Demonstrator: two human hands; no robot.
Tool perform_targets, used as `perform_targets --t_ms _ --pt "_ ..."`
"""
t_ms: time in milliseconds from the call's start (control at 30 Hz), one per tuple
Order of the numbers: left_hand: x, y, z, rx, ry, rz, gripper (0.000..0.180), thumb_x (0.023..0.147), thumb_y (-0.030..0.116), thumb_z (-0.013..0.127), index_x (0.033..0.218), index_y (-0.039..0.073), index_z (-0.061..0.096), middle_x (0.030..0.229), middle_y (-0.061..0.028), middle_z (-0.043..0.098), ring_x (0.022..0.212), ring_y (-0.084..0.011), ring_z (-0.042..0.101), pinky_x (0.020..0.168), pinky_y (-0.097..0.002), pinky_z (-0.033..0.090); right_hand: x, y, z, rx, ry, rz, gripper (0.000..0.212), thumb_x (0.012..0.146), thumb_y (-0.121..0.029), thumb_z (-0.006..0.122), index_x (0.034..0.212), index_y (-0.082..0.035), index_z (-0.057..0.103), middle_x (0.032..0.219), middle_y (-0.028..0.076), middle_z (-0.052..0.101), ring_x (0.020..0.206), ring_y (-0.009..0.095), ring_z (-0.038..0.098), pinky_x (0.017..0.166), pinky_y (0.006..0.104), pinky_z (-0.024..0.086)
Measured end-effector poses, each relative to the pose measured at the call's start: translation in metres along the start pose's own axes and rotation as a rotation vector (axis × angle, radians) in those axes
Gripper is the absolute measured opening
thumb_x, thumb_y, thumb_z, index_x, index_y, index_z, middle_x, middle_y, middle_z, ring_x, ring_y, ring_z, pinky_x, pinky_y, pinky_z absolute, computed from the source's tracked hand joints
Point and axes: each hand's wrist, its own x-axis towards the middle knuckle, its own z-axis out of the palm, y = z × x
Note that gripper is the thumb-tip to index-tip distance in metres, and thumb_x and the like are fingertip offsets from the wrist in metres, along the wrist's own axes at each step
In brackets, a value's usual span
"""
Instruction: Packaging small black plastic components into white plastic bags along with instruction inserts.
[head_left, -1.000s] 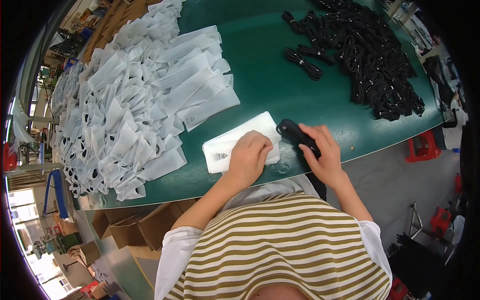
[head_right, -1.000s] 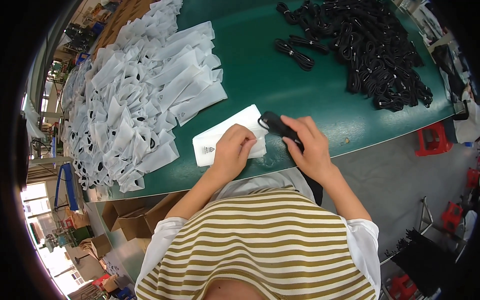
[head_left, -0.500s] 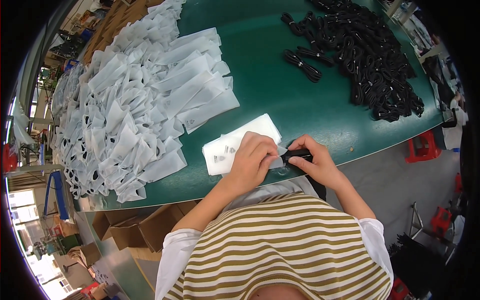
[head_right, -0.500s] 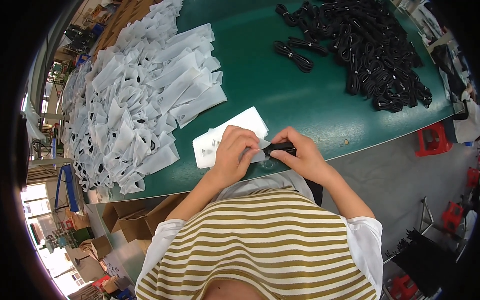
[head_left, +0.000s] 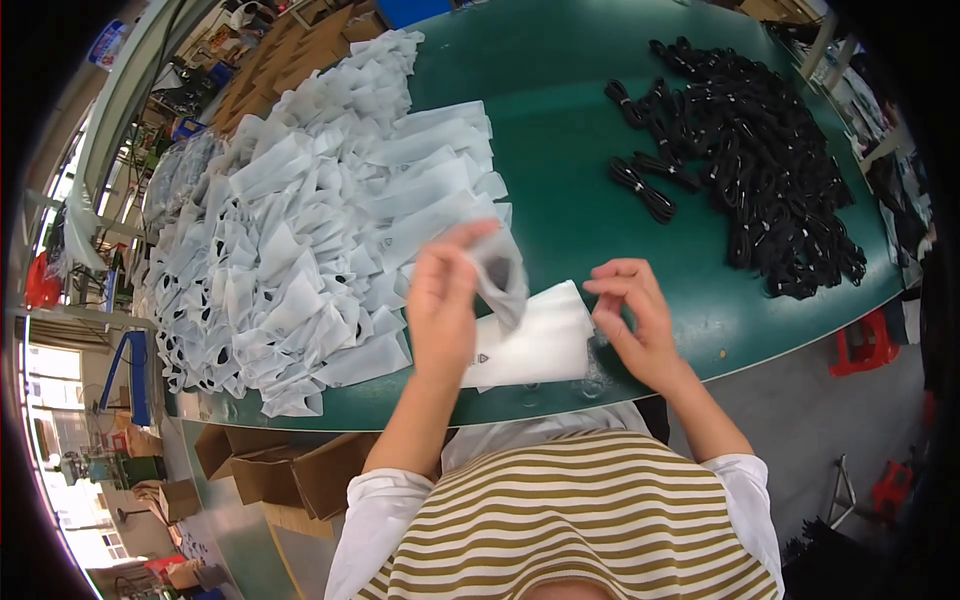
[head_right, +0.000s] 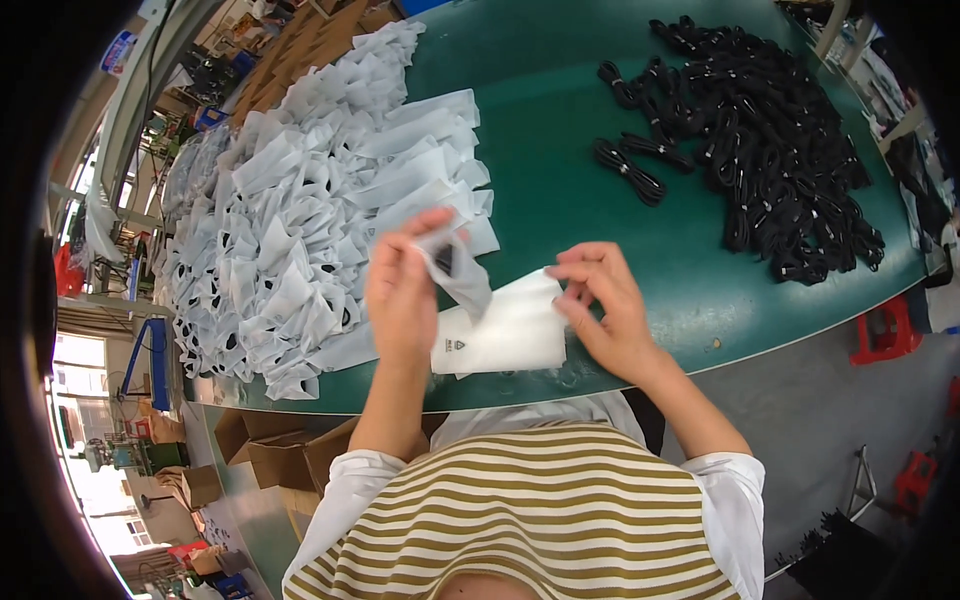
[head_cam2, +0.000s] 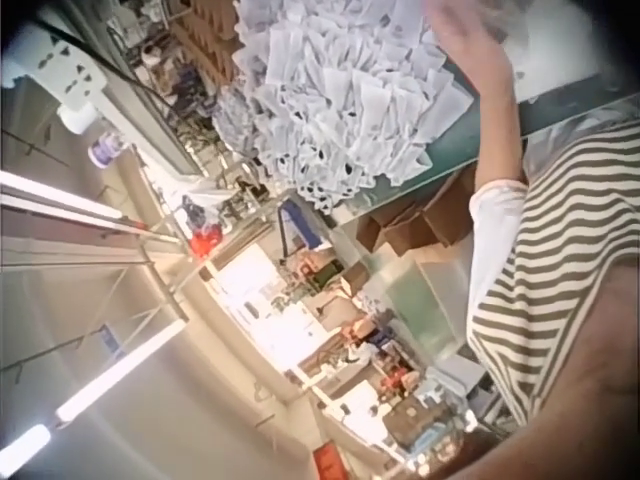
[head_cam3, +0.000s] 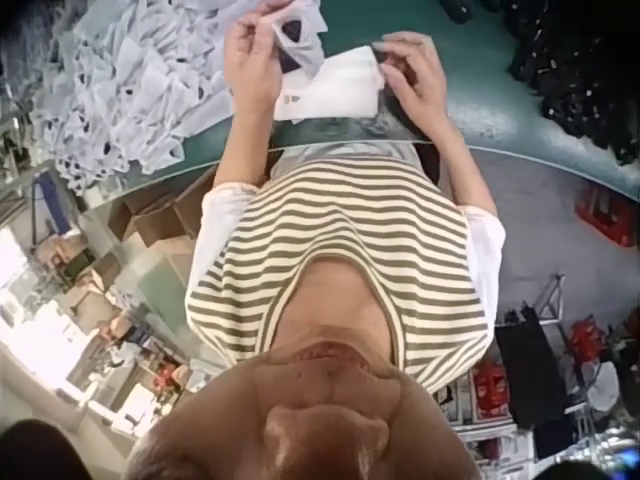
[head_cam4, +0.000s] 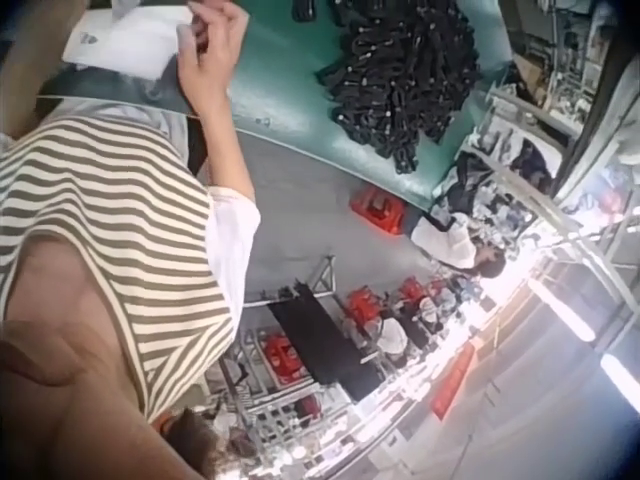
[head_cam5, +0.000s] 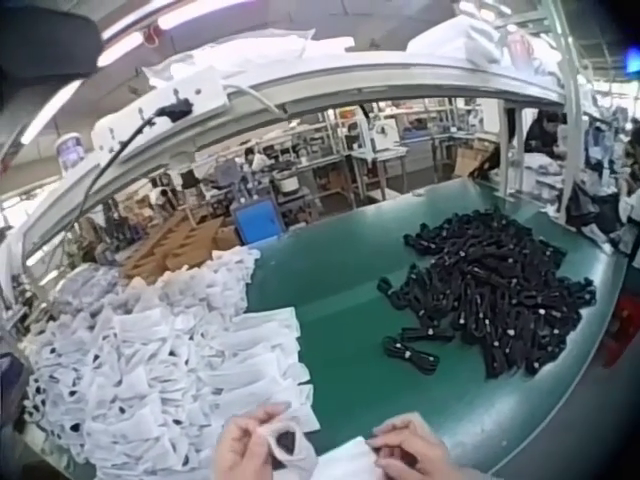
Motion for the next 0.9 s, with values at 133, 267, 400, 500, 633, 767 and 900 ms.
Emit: perform_targets --t_ms 133,267,400,500,633,767,900 --pt "0.068 0.034 -0.01 0.265 0.097 0.283 0.009 0.103 0.011 0.05 0.104 0.002 0.051 0.11 -0.0169 0.067 0.101 -0.0244 0.065 0.092 -0.0354 0.048 0.03 0.01 -0.033 -0.383 0.11 0.058 0.031 0.088 -0.003 0.066 0.119 -0.005 0.061 0.117 0.013 0.053 0.098 0.021 0.058 0.081 0.03 0.048" --pt "0.132 0.033 -0.037 0.904 0.279 0.415 0.01 0.099 0.01 0.055 0.099 0.0 0.054 0.093 -0.0121 0.067 0.084 -0.0247 0.066 0.081 -0.0332 0.049 0.062 0.042 -0.063 -1.051 0.326 -0.129 0.031 0.086 -0.006 0.068 0.117 -0.005 0.062 0.114 0.017 0.056 0.101 0.032 0.058 0.085 0.0389 0.05" --pt "0.148 -0.005 -0.046 1.031 0.162 0.243 0.011 0.094 0.009 0.06 0.1 0.0 0.057 0.095 -0.0151 0.066 0.086 -0.0308 0.064 0.08 -0.035 0.049 0.08 0.082 -0.078 -1.267 0.209 -0.064 0.031 0.086 -0.008 0.068 0.117 -0.006 0.062 0.11 0.017 0.058 0.1 0.034 0.059 0.084 0.0417 0.051" --pt "0.109 -0.039 -0.035 1.089 -0.027 0.531 0.017 0.089 0.008 0.065 0.104 0.001 0.06 0.098 -0.0184 0.063 0.091 -0.036 0.062 0.082 -0.0391 0.049 0.064 0.104 -0.088 -1.27 0.126 0.004 0.032 0.087 -0.009 0.067 0.119 -0.006 0.062 0.105 0.015 0.061 0.096 0.032 0.061 0.08 0.0401 0.051" --pt "0.001 -0.052 0.002 0.951 -0.421 0.17 0.026 0.082 0.01 0.072 0.104 0.001 0.061 0.1 -0.0176 0.062 0.094 -0.0359 0.059 0.082 -0.0432 0.048 0.037 0.113 -0.081 -0.983 0.152 0.112 0.033 0.089 -0.01 0.066 0.122 -0.006 0.062 0.098 0.013 0.063 0.087 0.029 0.062 0.073 0.0355 0.051" --pt "-0.066 -0.071 0.024 0.948 -0.595 0.219 0.023 0.08 0.01 0.075 0.096 0.001 0.061 0.095 -0.0141 0.06 0.094 -0.0339 0.058 0.081 -0.0426 0.048 0.0 0.08 -0.052 -0.475 0.168 0.345 0.033 0.091 -0.01 0.065 0.123 -0.005 0.063 0.095 0.013 0.063 0.079 0.027 0.061 0.068 0.0317 0.049" --pt "-0.082 -0.089 0.02 0.977 -0.584 0.173 0.017 0.081 0.005 0.073 0.091 0.001 0.06 0.092 -0.0119 0.06 0.092 -0.0311 0.059 0.079 -0.0409 0.049 -0.034 0.057 -0.039 -0.496 0.154 0.137 0.036 0.088 -0.006 0.068 0.124 -0.005 0.064 0.094 0.013 0.062 0.074 0.026 0.061 0.066 0.031 0.049"
